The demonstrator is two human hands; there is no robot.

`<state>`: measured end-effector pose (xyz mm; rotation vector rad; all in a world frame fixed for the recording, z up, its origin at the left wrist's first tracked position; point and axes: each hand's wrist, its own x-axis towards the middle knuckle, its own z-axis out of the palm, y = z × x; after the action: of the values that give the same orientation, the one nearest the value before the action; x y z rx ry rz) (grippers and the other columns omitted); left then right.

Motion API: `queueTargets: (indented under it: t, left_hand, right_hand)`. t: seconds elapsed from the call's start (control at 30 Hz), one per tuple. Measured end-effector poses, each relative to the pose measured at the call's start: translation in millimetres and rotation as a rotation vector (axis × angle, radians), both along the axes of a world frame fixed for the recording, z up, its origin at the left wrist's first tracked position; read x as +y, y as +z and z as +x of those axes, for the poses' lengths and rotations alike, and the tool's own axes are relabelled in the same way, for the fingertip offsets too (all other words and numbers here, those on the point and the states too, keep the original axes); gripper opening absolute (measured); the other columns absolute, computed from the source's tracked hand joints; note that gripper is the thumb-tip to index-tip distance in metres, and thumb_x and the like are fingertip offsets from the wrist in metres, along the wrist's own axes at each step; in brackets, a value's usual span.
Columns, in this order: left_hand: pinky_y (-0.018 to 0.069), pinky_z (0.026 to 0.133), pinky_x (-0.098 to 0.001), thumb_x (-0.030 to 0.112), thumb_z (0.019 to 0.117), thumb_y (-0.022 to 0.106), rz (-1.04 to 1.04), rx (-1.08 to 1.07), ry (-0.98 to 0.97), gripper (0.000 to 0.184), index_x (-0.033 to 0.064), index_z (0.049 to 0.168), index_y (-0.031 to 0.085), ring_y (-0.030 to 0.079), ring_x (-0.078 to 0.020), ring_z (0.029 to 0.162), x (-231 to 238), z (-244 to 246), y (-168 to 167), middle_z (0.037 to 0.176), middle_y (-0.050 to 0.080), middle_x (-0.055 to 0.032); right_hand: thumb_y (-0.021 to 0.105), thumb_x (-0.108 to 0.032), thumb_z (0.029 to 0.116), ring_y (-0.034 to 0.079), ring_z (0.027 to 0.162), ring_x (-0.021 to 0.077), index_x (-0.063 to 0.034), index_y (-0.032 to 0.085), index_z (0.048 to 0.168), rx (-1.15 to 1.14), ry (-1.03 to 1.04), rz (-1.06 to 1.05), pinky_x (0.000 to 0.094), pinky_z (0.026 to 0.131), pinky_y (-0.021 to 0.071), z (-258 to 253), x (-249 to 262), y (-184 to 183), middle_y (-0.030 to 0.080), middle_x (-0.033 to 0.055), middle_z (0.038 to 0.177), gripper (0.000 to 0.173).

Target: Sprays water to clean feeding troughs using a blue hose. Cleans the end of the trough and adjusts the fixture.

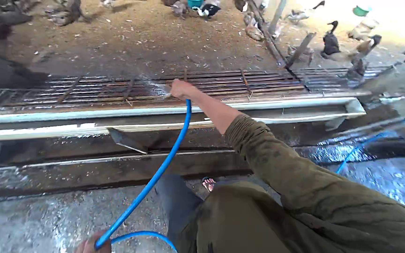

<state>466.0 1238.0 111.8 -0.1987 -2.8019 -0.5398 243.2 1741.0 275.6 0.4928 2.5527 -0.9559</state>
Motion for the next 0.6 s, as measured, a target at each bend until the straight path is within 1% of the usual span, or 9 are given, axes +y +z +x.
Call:
queueTargets:
  t: [0.07, 0.13, 0.2, 0.3, 0.33, 0.4, 0.47, 0.53, 0.6]
  left_hand:
    - [0.0521, 0.084, -0.0631, 0.007, 0.0896, 0.063, 0.037, 0.091, -0.018, 0.019, -0.012, 0.089, 0.068, 0.068, -0.0513, 0.091, 26, 8, -8, 0.089, 0.068, -0.0316]
    - [0.0525, 0.077, -0.0616, 0.016, 0.0929, 0.06, 0.059, 0.218, -0.052, 0.031, -0.0118, 0.082, 0.065, 0.068, -0.0506, 0.083, 64, 17, -13, 0.082, 0.067, -0.0303]
    - [0.0538, 0.074, -0.0588, 0.022, 0.0975, 0.058, 0.085, 0.305, -0.089, 0.04, -0.0117, 0.077, 0.064, 0.068, -0.0494, 0.079, 110, 29, -13, 0.078, 0.066, -0.0299]
    - [0.0555, 0.07, -0.054, 0.022, 0.0986, 0.057, 0.126, 0.403, -0.149, 0.041, -0.0089, 0.073, 0.064, 0.069, -0.0447, 0.074, 181, 54, -13, 0.073, 0.067, -0.0258]
    - [0.056, 0.069, -0.052, 0.023, 0.0998, 0.056, 0.135, 0.428, -0.172, 0.042, -0.0074, 0.071, 0.063, 0.07, -0.0429, 0.073, 207, 65, -12, 0.071, 0.066, -0.024]
    - [0.0561, 0.067, -0.0508, 0.021, 0.1004, 0.056, 0.166, 0.435, -0.23, 0.043, -0.007, 0.069, 0.062, 0.07, -0.0413, 0.071, 261, 88, -12, 0.069, 0.066, -0.0231]
    - [0.0552, 0.064, -0.0488, 0.02, 0.0998, 0.056, 0.184, 0.424, -0.299, 0.041, -0.0055, 0.068, 0.06, 0.069, -0.039, 0.068, 313, 121, -10, 0.068, 0.065, -0.0219]
    - [0.0547, 0.063, -0.0484, 0.018, 0.0995, 0.056, 0.212, 0.38, -0.373, 0.04, -0.0054, 0.068, 0.061, 0.069, -0.0384, 0.068, 365, 164, -7, 0.068, 0.065, -0.0214]
    - [0.054, 0.062, -0.0479, 0.017, 0.0981, 0.056, 0.235, 0.327, -0.444, 0.038, -0.005, 0.068, 0.061, 0.069, -0.0375, 0.067, 407, 215, -3, 0.067, 0.065, -0.0208]
  right_hand:
    - [0.05, -0.019, 0.1057, 0.063, 0.115, 0.0376, 0.0069, 0.06, 0.126, -0.009, 0.06, 0.067, 0.0593, 0.094, 0.0499, 10, 27, 4, 0.062, 0.0261, 0.127, 0.034]
    - [0.045, -0.022, 0.108, 0.061, 0.096, 0.0337, 0.0064, 0.062, 0.114, -0.02, 0.1, 0.14, 0.0559, 0.081, 0.0487, 26, 59, 12, 0.061, 0.0232, 0.11, 0.034]
    - [0.043, -0.021, 0.1084, 0.062, 0.1, 0.0357, 0.0065, 0.063, 0.116, -0.056, 0.102, 0.222, 0.0587, 0.085, 0.0478, 49, 93, 28, 0.062, 0.0247, 0.113, 0.035]
    - [0.041, -0.018, 0.1077, 0.061, 0.104, 0.0379, 0.0072, 0.063, 0.114, -0.087, 0.104, 0.34, 0.0614, 0.087, 0.046, 95, 159, 42, 0.062, 0.0257, 0.114, 0.034]
    - [0.042, -0.017, 0.1074, 0.061, 0.109, 0.0403, 0.0079, 0.064, 0.114, -0.106, 0.11, 0.389, 0.064, 0.09, 0.0456, 113, 185, 46, 0.063, 0.0271, 0.117, 0.034]
    - [0.046, -0.017, 0.1065, 0.061, 0.115, 0.0432, 0.0075, 0.065, 0.116, -0.122, 0.071, 0.452, 0.0679, 0.094, 0.045, 157, 241, 53, 0.064, 0.0282, 0.121, 0.033]
    - [0.046, -0.017, 0.1064, 0.06, 0.097, 0.0372, 0.0062, 0.064, 0.111, -0.093, -0.054, 0.438, 0.0627, 0.084, 0.046, 217, 303, 59, 0.062, 0.024, 0.107, 0.031]
    - [0.044, -0.016, 0.1061, 0.052, 0.081, 0.0288, 0.0043, 0.061, 0.104, -0.088, -0.159, 0.426, 0.0553, 0.073, 0.0434, 290, 361, 64, 0.055, 0.0171, 0.093, 0.027]
    - [0.047, -0.014, 0.1051, 0.055, 0.084, 0.0313, 0.0062, 0.062, 0.105, -0.124, -0.238, 0.466, 0.0584, 0.076, 0.0452, 361, 410, 68, 0.058, 0.0202, 0.096, 0.026]
